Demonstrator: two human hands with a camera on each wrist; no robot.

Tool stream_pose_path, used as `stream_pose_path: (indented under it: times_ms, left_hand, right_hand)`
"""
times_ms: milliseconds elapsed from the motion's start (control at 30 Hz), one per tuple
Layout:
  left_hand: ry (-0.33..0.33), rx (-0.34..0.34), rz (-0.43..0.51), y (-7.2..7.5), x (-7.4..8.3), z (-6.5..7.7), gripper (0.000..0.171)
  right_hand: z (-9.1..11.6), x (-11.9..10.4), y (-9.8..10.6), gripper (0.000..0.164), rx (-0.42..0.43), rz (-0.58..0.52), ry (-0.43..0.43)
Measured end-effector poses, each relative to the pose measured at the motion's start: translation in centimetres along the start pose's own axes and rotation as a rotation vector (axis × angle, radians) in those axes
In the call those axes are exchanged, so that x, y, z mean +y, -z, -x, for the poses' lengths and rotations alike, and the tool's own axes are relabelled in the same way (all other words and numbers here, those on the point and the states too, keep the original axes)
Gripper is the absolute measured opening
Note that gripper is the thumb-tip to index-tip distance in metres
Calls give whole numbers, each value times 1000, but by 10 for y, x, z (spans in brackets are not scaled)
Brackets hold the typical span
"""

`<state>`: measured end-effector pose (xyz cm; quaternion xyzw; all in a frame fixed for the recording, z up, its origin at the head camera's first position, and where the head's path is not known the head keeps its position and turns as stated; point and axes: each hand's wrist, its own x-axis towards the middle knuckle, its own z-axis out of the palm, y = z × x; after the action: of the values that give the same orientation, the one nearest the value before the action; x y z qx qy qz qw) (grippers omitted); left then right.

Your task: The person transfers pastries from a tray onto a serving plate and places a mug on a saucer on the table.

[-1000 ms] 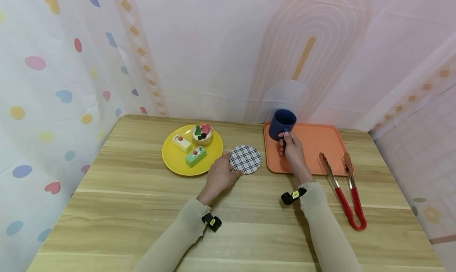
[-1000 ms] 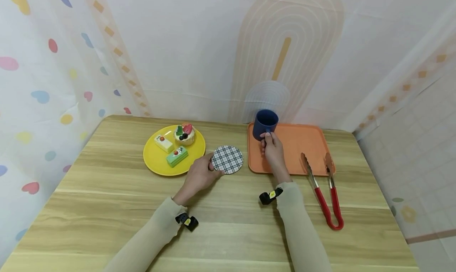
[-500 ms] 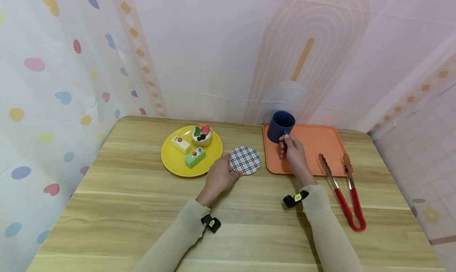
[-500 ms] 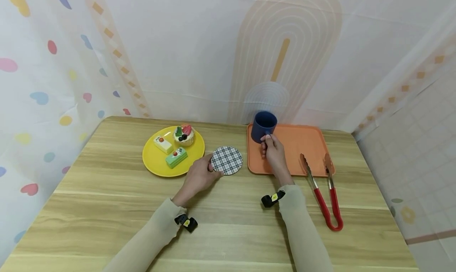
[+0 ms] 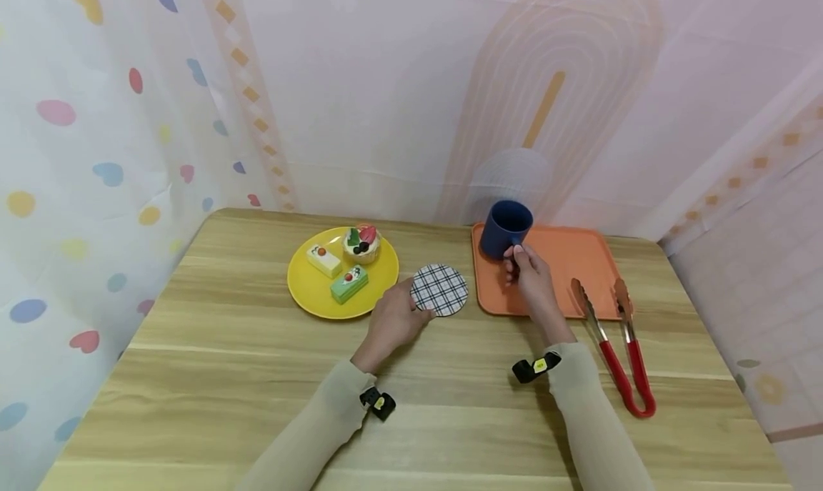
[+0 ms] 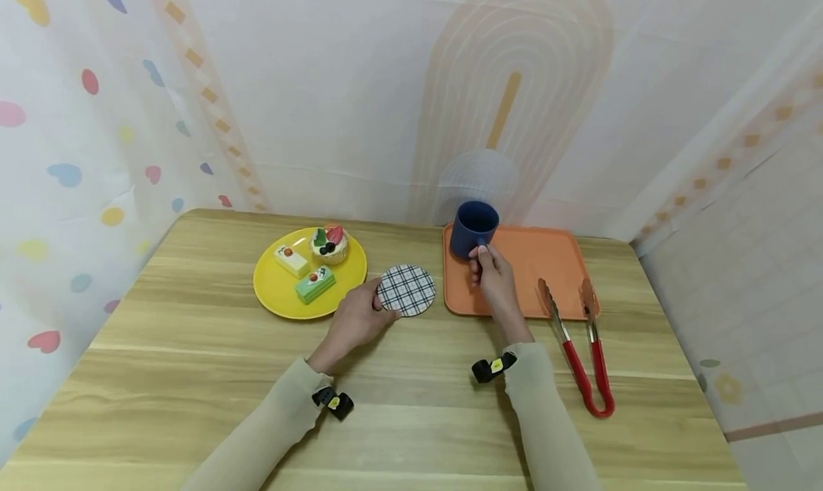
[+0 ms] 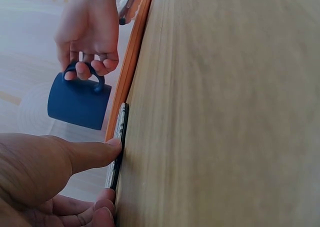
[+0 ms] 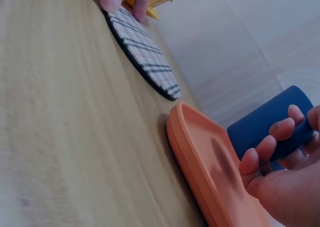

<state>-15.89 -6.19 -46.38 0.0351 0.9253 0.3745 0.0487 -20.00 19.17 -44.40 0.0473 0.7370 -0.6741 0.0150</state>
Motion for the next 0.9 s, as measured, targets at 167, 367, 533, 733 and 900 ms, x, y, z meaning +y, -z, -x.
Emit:
stream_pose_path:
  times_ms: [167,367,533,733,900]
  left_hand:
    - [-13,-1,-4,-1,0,0,53]
    - [-5,-3,-7,0,2,0,52]
    - [4,-10,-9,1,2,-2,51]
    - [11,-14,-24,1,3,-3,56]
    - [15,-18,-27,1,3,-2,58]
  right_hand:
    - [6,0,1,37,-17,-4,25]
    - [15,-4,1,39,-47,-6,48]
    - [22,-6,-1,41,-64,-9,56]
    - [30,-7,-4,41,-71,-4,64]
    - [35,-6,-7,38,-68,-9,39]
